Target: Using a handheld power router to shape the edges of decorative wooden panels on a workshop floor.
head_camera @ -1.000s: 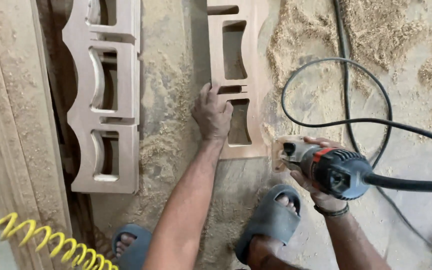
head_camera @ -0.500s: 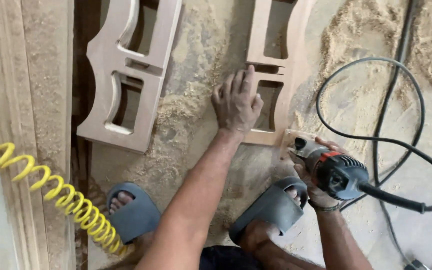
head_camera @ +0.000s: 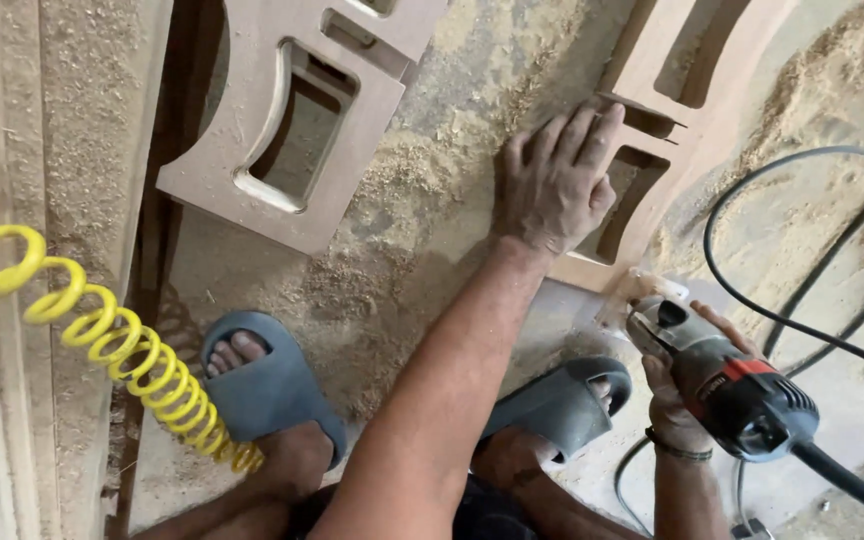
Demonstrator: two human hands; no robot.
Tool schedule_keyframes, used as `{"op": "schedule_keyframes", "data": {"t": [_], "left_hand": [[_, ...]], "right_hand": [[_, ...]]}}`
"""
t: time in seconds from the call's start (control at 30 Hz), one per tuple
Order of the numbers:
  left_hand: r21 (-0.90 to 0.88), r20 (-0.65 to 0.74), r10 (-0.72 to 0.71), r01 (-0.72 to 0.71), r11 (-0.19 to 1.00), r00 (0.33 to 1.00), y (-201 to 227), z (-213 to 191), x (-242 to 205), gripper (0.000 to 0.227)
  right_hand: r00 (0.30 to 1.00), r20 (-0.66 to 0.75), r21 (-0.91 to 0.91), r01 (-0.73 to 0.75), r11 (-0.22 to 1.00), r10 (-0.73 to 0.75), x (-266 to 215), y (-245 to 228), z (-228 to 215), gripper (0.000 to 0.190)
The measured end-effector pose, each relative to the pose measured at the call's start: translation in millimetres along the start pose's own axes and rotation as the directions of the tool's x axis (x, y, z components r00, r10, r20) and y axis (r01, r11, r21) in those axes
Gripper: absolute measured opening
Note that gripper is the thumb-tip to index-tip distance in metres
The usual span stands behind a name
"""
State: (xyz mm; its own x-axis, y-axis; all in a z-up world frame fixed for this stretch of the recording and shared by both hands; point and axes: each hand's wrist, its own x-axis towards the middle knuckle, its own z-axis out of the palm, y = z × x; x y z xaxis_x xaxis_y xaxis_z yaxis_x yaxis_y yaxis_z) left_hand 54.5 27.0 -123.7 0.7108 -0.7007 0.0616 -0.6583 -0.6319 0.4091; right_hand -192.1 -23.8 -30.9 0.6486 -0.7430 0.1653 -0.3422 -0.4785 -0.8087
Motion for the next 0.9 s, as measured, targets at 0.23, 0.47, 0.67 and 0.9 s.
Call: {"op": "schedule_keyframes", "data": {"t": [0.23, 0.47, 0.67, 0.9], "left_hand": [[-0.005, -0.014, -0.026, 0.026, 1.000, 1.000, -2, -5, 2, 0.076], [-0.055, 0.024, -0.053, 0.055, 0.997, 0.998, 2, 12, -1, 0.086], [-0.060, -0.006, -0.058, 0.058, 0.997, 0.998, 2, 2, 0, 0.079], [-0.049, 0.008, -0.073, 0.073, 0.996, 0.997, 4, 8, 0, 0.076]], "right_hand": [[0.997, 0.080, 0.143, 0.002, 0.990, -0.013, 11, -25, 8, 0.070], [0.997, 0.067, 0.090, -0.028, 0.996, 0.022, 16, -31, 13, 0.067], [0.993, 0.117, 0.054, -0.027, 0.998, 0.020, 15, -28, 7, 0.069], [0.994, 0.111, 0.128, 0.008, 0.992, -0.022, 15, -15, 3, 0.067]]}}
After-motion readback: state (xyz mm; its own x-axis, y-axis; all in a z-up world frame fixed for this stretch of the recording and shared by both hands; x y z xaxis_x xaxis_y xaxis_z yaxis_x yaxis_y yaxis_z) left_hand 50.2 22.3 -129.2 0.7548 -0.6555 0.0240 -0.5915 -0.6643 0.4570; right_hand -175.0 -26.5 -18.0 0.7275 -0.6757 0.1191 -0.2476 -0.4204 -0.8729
